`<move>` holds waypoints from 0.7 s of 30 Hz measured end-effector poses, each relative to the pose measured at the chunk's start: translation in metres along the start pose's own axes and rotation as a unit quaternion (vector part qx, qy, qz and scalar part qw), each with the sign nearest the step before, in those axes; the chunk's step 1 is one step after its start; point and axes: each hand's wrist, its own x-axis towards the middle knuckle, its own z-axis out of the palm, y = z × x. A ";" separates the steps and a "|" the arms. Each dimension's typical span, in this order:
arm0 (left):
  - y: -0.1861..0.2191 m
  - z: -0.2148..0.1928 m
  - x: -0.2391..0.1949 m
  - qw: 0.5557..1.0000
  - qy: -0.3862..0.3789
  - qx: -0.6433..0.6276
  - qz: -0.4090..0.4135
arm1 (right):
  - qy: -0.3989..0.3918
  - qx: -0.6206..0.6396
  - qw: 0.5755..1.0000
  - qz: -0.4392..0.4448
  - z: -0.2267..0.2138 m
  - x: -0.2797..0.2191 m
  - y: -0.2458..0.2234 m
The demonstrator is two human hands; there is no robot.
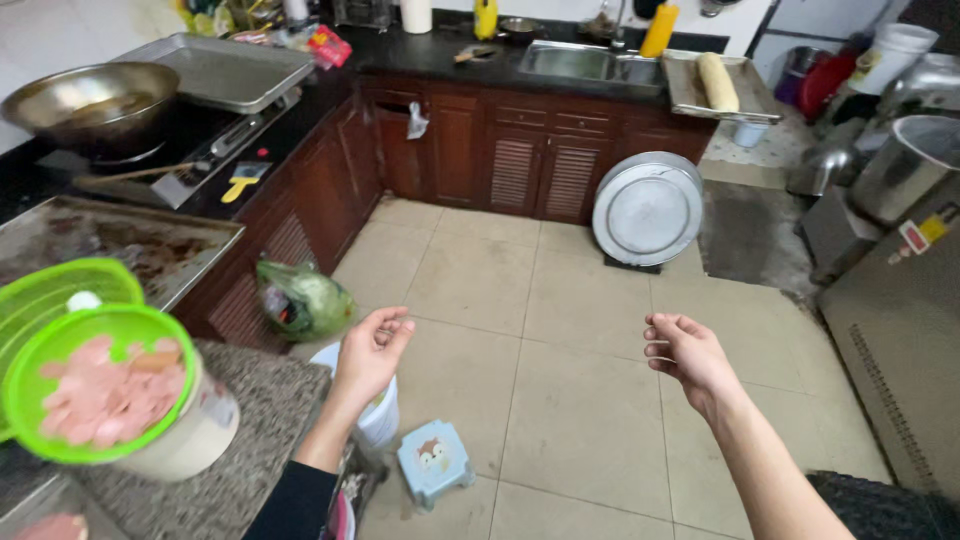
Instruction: The person places sliced ham pieces onto small round dough bases arranged on a metal baking tray. They then walk to the sink, pour corn kernels from a metal bowl into a green colander, and return to continue placing ham slices on the remaining dough bases.
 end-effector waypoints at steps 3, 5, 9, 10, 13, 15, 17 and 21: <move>-0.009 0.043 0.071 0.998 -0.013 -0.059 0.018 | 0.011 0.033 0.999 -0.001 -0.015 0.067 -0.021; -0.015 0.069 0.116 0.997 -0.014 -0.073 0.021 | 0.007 0.036 0.999 0.000 -0.018 0.115 -0.037; -0.023 0.112 0.213 0.995 -0.029 -0.084 -0.035 | -0.020 0.043 0.999 -0.009 -0.002 0.219 -0.085; -0.022 0.122 0.244 0.996 -0.034 -0.073 -0.032 | -0.018 0.043 0.999 -0.010 0.002 0.246 -0.103; -0.025 0.151 0.339 0.997 -0.038 -0.062 -0.009 | -0.021 0.048 0.999 -0.014 0.018 0.323 -0.145; -0.029 0.175 0.395 0.996 -0.028 -0.087 0.025 | -0.028 0.054 0.998 -0.020 0.025 0.374 -0.164; -0.033 0.195 0.440 0.996 -0.038 -0.077 0.025 | -0.049 0.039 0.998 -0.010 0.040 0.427 -0.181; -0.034 0.224 0.529 0.999 -0.042 -0.022 -0.008 | -0.111 0.042 0.993 -0.021 0.083 0.550 -0.220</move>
